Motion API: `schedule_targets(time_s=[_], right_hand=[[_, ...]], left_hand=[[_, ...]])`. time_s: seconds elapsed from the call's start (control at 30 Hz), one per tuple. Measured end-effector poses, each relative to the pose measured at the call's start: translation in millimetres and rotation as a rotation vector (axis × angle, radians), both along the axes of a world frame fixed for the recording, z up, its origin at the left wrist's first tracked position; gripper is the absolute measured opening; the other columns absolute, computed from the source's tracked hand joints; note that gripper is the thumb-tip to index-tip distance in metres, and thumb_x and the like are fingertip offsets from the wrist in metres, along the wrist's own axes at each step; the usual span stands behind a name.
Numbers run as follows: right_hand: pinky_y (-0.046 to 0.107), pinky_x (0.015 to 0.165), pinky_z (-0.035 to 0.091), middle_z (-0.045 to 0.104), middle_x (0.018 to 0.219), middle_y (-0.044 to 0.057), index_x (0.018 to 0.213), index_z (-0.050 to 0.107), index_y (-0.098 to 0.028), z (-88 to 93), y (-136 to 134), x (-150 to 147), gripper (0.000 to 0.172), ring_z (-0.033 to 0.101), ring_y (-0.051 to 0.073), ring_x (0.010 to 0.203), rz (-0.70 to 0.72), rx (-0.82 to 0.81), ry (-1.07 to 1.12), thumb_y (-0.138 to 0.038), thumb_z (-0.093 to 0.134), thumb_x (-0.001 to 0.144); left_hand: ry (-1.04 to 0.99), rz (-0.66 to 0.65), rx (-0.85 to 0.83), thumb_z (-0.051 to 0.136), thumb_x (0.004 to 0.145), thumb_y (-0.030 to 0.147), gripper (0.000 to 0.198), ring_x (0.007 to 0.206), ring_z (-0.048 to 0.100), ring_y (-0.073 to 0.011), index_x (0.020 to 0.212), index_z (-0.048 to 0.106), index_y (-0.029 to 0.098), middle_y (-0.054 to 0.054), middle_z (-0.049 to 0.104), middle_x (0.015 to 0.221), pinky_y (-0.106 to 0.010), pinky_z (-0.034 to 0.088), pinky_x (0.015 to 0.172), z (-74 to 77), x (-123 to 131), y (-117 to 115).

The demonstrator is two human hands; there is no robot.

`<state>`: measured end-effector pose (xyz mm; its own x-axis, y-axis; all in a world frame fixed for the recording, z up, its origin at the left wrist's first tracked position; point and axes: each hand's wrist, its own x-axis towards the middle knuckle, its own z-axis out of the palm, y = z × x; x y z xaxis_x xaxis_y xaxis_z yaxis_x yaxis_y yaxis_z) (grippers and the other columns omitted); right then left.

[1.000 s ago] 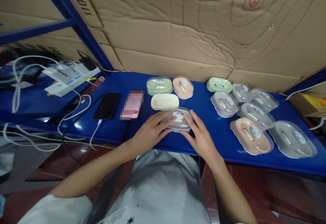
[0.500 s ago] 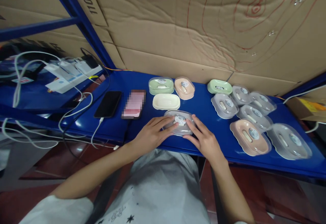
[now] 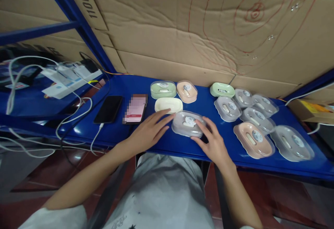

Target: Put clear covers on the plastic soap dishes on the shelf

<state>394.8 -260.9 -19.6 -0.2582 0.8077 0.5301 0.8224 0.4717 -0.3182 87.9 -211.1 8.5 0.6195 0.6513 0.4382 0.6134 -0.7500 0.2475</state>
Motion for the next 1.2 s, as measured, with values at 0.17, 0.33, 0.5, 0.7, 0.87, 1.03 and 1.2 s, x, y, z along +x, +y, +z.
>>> schedule_targets(time_s=[0.17, 0.33, 0.5, 0.7, 0.87, 1.03, 1.2], right_hand=[[0.058, 0.106, 0.061, 0.060, 0.149, 0.018, 0.151, 0.063, -0.026, 19.0, 11, 8, 0.061, 0.068, 0.039, 0.127, -0.389, 0.121, -0.037, -0.059, 0.067, 0.100], [0.056, 0.087, 0.064, 0.061, 0.142, 0.024, 0.147, 0.065, -0.018, 42.9, 42, 15, 0.066, 0.072, 0.040, 0.109, -0.544, 0.119, -0.162, -0.065, 0.058, 0.101], [0.053, 0.080, 0.061, 0.061, 0.140, 0.025, 0.144, 0.063, -0.018, 61.5, 81, 2, 0.061, 0.069, 0.041, 0.105, -0.660, 0.013, -0.312, -0.062, 0.059, 0.101], [0.042, 0.073, 0.057, 0.059, 0.142, 0.026, 0.143, 0.056, -0.015, 58.0, 104, -28, 0.058, 0.069, 0.038, 0.108, -0.666, -0.121, -0.489, -0.059, 0.053, 0.105], [0.044, 0.078, 0.058, 0.059, 0.148, 0.024, 0.154, 0.051, -0.017, 52.5, 123, -24, 0.059, 0.072, 0.037, 0.106, -0.516, -0.222, -0.472, -0.054, 0.044, 0.108], [0.052, 0.104, 0.053, 0.059, 0.154, 0.022, 0.158, 0.047, -0.013, 51.3, 136, 1, 0.055, 0.065, 0.038, 0.129, -0.437, -0.140, -0.406, -0.034, 0.037, 0.109], [0.058, 0.118, 0.037, 0.063, 0.148, 0.025, 0.152, 0.053, -0.010, 55.1, 164, 32, 0.051, 0.056, 0.037, 0.141, -0.577, -0.195, -0.514, -0.030, 0.048, 0.105]], left_hand=[[0.194, 0.179, -0.022, 0.058, 0.108, 0.028, 0.055, 0.144, 0.056, -0.0396, 0.160, 0.046, 0.016, -0.022, 0.058, 0.156, -0.062, 0.046, 0.119, -9.0, -3, 12], [0.217, 0.143, 0.001, 0.060, 0.106, 0.025, 0.038, 0.128, 0.064, -0.0359, 0.144, 0.060, 0.018, -0.016, 0.069, 0.134, -0.053, 0.055, 0.107, -15.4, -1, -15], [0.088, 0.131, 0.007, 0.053, 0.108, 0.020, 0.038, 0.133, 0.063, -0.0329, 0.146, 0.057, 0.020, -0.016, 0.067, 0.138, -0.050, 0.057, 0.108, -28.2, 3, -42], [-0.060, 0.161, -0.061, 0.049, 0.109, 0.017, 0.034, 0.145, 0.057, -0.0340, 0.141, 0.060, 0.017, -0.019, 0.053, 0.157, -0.054, 0.054, 0.118, -40.9, 5, -43], [-0.123, 0.138, -0.101, 0.053, 0.107, 0.017, 0.031, 0.147, 0.055, -0.0329, 0.136, 0.063, 0.020, -0.016, 0.052, 0.160, -0.054, 0.053, 0.119, -40.2, 2, -43], [-0.137, 0.103, -0.075, 0.053, 0.109, 0.016, 0.026, 0.133, 0.063, -0.0291, 0.130, 0.067, 0.022, -0.012, 0.066, 0.143, -0.050, 0.054, 0.111, -40.0, -1, -44], [-0.186, 0.065, -0.067, 0.057, 0.110, 0.022, 0.017, 0.117, 0.068, -0.0257, 0.120, 0.071, 0.022, -0.008, 0.075, 0.122, -0.045, 0.051, 0.098, -40.4, -1, -45]])
